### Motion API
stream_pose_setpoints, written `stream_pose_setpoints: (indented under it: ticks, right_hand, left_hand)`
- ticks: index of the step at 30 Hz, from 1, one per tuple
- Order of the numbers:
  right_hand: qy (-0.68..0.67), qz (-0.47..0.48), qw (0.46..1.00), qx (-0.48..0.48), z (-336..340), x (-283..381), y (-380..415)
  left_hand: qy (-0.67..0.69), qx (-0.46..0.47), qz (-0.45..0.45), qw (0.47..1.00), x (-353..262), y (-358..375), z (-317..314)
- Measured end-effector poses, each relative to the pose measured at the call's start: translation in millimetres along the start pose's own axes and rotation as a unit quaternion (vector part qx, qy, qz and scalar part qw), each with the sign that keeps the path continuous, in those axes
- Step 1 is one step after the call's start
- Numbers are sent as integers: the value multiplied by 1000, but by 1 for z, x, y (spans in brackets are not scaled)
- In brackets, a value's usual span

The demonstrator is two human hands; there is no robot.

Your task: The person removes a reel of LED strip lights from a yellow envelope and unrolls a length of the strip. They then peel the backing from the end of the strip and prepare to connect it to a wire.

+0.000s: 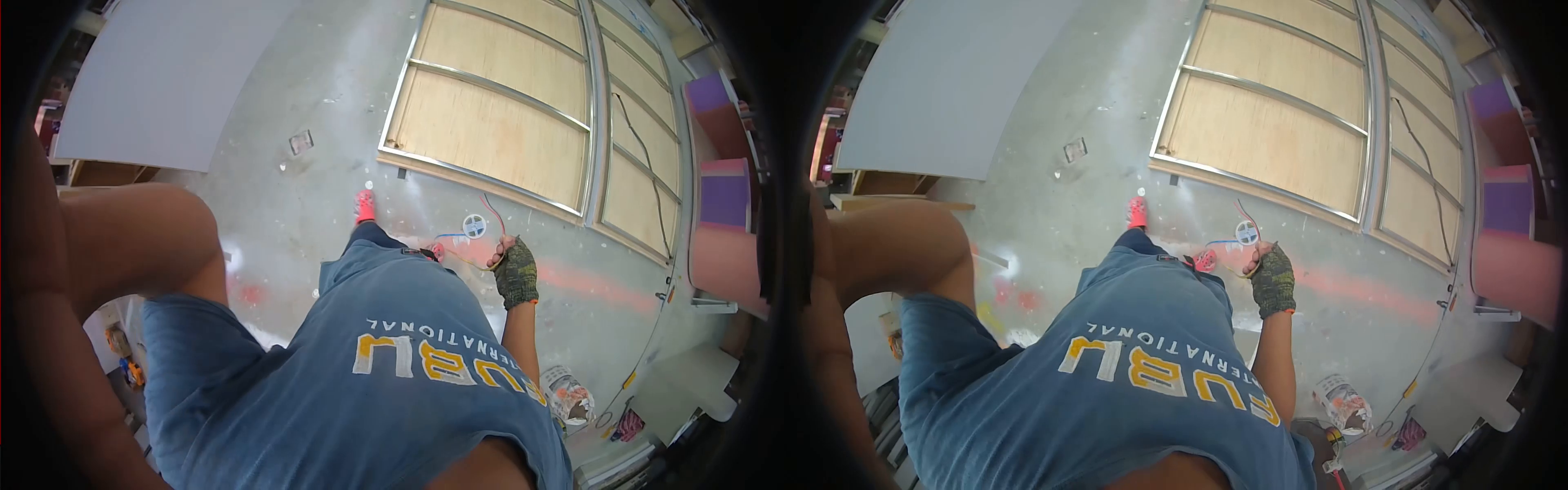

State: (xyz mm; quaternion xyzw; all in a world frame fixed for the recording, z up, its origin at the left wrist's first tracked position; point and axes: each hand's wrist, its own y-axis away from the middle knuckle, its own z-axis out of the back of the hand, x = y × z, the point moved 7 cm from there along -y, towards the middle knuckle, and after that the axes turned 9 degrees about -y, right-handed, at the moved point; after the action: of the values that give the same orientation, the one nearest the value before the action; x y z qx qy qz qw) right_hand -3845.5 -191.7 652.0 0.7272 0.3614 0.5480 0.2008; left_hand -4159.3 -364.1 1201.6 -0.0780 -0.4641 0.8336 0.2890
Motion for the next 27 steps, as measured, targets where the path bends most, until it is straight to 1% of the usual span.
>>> stream_pose_setpoints:
  ticks: [2, 3, 4, 5, 6, 7, 8, 9, 10, 11, 12, 13, 14, 15, 16, 18, 20, 21, 22, 23, 24, 26, 27]
  right_hand:
    - [11, 0, 1000, -4, -10, -6, -1]
    - [21, -1, 1000, -4, -18, -8, -3]
    - [27, -2, 1000, -2, -26, -8, -2]
    - [41, -9, 999, -21, -32, -10, -2]
    - [55, -15, 998, -39, -39, -12, -3]
    - [69, -15, 997, -36, -52, -20, -12]
    - [123, -31, 990, -64, -63, -37, -25]
    - [175, -47, 979, -91, -78, -53, -37]
    - [186, -48, 978, -85, -97, -63, -46]
    - [304, -28, 949, -81, -136, -83, -63]
    - [418, -7, 905, -72, -153, -86, -66]
    - [428, -11, 901, -67, -172, -95, -69]
    - [462, -5, 884, -67, -185, -104, -73]
    - [497, 1, 865, -70, -194, -110, -75]
    - [534, 2, 842, -72, -199, -115, -72]
    - [605, 3, 793, -72, -215, -120, -62]
    - [734, 81, 673, -41, -247, -109, -49]
    - [682, 33, 728, -64, -231, -107, -50]
    - [623, -16, 777, -88, -218, -109, -55]
    - [627, -10, 773, -96, -234, -100, -51]
    - [632, -7, 768, -106, -246, -91, -44]
    - [628, -17, 767, -127, -259, -85, -39]
    - [620, -19, 771, -145, -260, -83, -39]
  left_hand:
    - [-1, -18, 61, 998, 33, 24, 14]
    - [-9, -30, 106, 994, 54, 41, 21]
    - [-13, -44, 178, 983, 78, 65, 26]
    - [-22, -62, 272, 960, 105, 94, 32]
    - [146, -76, 224, 961, 132, 125, 37]
    - [133, -165, 359, 909, 168, 206, 44]
    - [80, -124, 453, 879, 196, 269, 29]
    - [32, -76, 510, 856, 220, 330, 19]
    - [1, -44, 605, 795, 240, 398, 5]
    - [6, -31, 682, 731, 272, 505, -5]
    - [15, -36, 739, 672, 270, 576, -20]
    - [3, 14, 785, 620, 259, 657, -38]
    - [-44, 118, 806, 578, 238, 715, -48]
    - [-35, 160, 822, 545, 203, 779, -60]
    - [-27, 224, 813, 537, 164, 833, -71]
    - [12, 307, 833, 460, 77, 915, -68]
    - [58, 404, 848, 337, -15, 981, -57]
    - [107, 521, 803, 270, -39, 981, -48]
    - [130, 532, 792, 270, -67, 992, -43]
    - [176, 620, 696, 317, -88, 1000, -48]
    - [183, 621, 695, 313, -91, 1008, -47]
    - [183, 617, 688, 336, -95, 1007, -46]
    - [174, 605, 682, 372, -81, 1007, -50]
